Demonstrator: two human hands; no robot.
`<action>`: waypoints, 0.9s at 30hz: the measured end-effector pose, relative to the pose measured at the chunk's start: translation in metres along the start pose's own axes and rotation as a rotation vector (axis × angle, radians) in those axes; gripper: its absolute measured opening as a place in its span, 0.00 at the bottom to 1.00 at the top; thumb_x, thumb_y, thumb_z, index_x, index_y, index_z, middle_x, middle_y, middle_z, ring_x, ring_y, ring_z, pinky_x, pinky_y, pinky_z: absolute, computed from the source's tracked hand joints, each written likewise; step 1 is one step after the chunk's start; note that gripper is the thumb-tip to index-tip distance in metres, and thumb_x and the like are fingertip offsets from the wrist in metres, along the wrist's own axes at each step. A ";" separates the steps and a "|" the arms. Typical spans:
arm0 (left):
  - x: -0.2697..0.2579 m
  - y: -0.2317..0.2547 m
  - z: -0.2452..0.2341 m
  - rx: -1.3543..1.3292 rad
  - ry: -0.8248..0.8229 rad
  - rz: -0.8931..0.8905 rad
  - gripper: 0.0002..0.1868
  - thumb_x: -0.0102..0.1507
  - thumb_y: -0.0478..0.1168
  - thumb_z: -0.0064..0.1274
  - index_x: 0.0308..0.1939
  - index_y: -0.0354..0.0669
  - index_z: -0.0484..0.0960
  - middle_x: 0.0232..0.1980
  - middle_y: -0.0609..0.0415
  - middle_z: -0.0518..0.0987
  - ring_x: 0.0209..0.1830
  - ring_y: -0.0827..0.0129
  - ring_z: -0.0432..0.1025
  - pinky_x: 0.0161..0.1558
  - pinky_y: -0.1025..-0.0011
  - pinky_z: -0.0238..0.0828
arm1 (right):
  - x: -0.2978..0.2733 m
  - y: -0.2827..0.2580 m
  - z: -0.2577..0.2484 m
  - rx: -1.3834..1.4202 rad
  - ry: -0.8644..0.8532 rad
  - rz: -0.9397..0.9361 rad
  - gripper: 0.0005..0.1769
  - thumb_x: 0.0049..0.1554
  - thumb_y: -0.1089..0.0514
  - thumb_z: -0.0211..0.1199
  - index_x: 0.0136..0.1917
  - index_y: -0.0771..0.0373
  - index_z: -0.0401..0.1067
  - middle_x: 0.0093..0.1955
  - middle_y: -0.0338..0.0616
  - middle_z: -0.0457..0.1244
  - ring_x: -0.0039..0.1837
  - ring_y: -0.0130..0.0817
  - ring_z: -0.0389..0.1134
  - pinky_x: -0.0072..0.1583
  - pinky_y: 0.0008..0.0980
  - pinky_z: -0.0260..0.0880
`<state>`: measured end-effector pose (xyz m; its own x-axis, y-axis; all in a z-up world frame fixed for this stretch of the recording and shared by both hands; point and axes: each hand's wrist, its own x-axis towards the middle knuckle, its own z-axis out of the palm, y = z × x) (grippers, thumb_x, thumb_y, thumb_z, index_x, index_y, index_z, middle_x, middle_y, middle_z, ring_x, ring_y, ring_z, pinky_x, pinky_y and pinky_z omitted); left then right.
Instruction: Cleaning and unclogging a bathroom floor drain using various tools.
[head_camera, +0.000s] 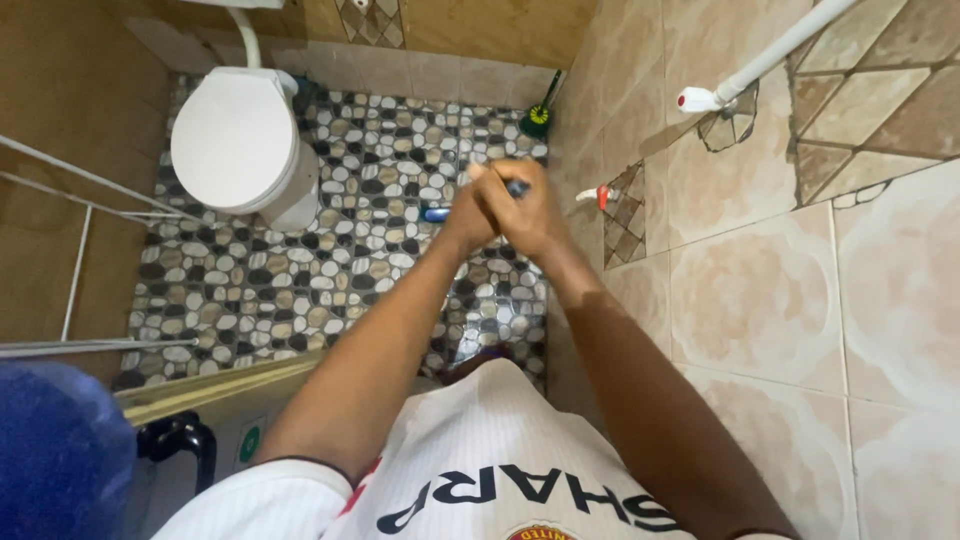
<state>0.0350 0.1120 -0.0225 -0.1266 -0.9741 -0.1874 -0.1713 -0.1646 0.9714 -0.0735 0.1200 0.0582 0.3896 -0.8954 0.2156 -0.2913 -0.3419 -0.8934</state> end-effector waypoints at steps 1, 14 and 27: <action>0.007 -0.018 0.007 0.002 -0.001 0.003 0.13 0.63 0.44 0.56 0.49 0.43 0.83 0.48 0.52 0.85 0.48 0.65 0.80 0.48 0.69 0.78 | -0.001 -0.002 -0.001 0.000 0.003 -0.002 0.19 0.64 0.57 0.59 0.31 0.60 0.66 0.29 0.32 0.59 0.33 0.20 0.57 0.39 0.27 0.58; 0.002 0.009 0.011 0.001 0.033 0.295 0.17 0.60 0.38 0.57 0.53 0.37 0.79 0.52 0.49 0.83 0.55 0.69 0.75 0.55 0.66 0.73 | 0.034 -0.035 -0.013 0.142 0.013 0.145 0.20 0.58 0.59 0.55 0.25 0.62 0.59 0.24 0.32 0.55 0.29 0.19 0.54 0.33 0.29 0.53; 0.048 0.045 -0.003 -0.081 -0.017 0.365 0.12 0.60 0.37 0.59 0.46 0.37 0.82 0.45 0.53 0.85 0.48 0.70 0.77 0.49 0.68 0.75 | 0.056 -0.064 -0.044 0.210 0.127 0.010 0.21 0.61 0.60 0.55 0.27 0.60 0.57 0.25 0.29 0.56 0.30 0.17 0.56 0.33 0.28 0.54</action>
<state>0.0246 0.0571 0.0128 -0.1819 -0.9682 0.1720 -0.0343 0.1811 0.9829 -0.0710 0.0791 0.1447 0.2708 -0.9316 0.2423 -0.1017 -0.2780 -0.9552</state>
